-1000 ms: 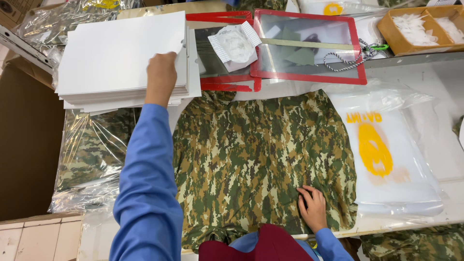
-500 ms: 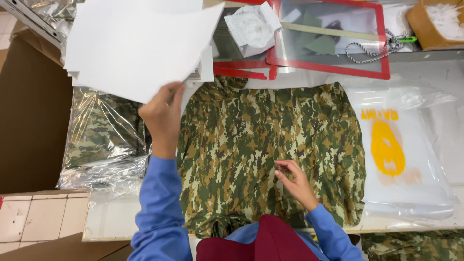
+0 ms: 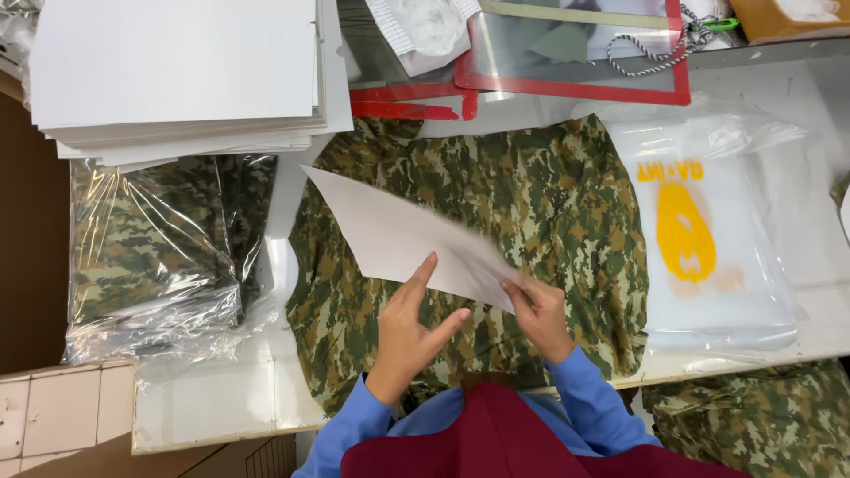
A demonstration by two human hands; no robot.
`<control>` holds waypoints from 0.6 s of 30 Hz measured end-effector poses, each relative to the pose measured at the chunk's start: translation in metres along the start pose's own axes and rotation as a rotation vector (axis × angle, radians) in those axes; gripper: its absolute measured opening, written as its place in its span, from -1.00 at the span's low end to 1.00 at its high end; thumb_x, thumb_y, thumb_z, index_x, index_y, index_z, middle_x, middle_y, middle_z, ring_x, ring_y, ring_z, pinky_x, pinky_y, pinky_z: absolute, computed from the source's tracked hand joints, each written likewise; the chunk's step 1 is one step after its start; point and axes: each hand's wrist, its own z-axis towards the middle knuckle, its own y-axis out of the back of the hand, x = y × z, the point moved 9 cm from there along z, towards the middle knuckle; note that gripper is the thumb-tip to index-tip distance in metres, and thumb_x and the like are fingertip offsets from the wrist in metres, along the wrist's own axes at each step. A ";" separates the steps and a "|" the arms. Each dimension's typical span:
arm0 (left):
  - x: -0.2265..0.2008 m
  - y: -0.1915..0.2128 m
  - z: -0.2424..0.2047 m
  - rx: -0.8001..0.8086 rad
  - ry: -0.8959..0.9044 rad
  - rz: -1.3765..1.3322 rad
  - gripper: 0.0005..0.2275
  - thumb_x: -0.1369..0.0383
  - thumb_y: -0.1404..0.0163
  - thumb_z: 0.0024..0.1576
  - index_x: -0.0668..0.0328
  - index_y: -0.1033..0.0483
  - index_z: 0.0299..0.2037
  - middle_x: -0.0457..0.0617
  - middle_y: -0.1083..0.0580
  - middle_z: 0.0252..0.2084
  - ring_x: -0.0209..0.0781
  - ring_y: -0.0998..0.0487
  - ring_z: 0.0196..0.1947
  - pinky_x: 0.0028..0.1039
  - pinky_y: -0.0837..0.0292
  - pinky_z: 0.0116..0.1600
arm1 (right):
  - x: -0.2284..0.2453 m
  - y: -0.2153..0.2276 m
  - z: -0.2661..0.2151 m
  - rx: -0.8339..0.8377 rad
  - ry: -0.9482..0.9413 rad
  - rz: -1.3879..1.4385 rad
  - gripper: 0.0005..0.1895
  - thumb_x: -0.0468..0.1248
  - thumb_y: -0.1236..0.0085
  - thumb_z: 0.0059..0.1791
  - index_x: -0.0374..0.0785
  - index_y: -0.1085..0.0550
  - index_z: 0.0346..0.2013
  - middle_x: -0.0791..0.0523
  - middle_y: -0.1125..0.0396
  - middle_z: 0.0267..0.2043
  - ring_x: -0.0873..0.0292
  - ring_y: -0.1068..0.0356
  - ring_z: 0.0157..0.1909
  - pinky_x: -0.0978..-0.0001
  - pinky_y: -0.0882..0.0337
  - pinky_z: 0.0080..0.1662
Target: The person folds camouflage shirts using a cardboard template, inserts them into plastic bags, and places the bagged shirts into a cardboard box.
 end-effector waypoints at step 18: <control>0.294 0.026 -0.017 -0.054 0.213 0.729 -0.56 0.13 0.07 0.35 0.02 -0.32 0.41 0.03 -0.25 0.48 0.16 -0.16 0.49 0.30 -0.08 0.43 | -0.177 0.086 -0.033 -0.185 -0.644 -0.001 -0.37 -0.22 -0.28 0.11 -0.44 -0.29 0.39 -0.20 -0.39 0.16 -0.11 -0.44 0.12 0.06 -0.44 0.05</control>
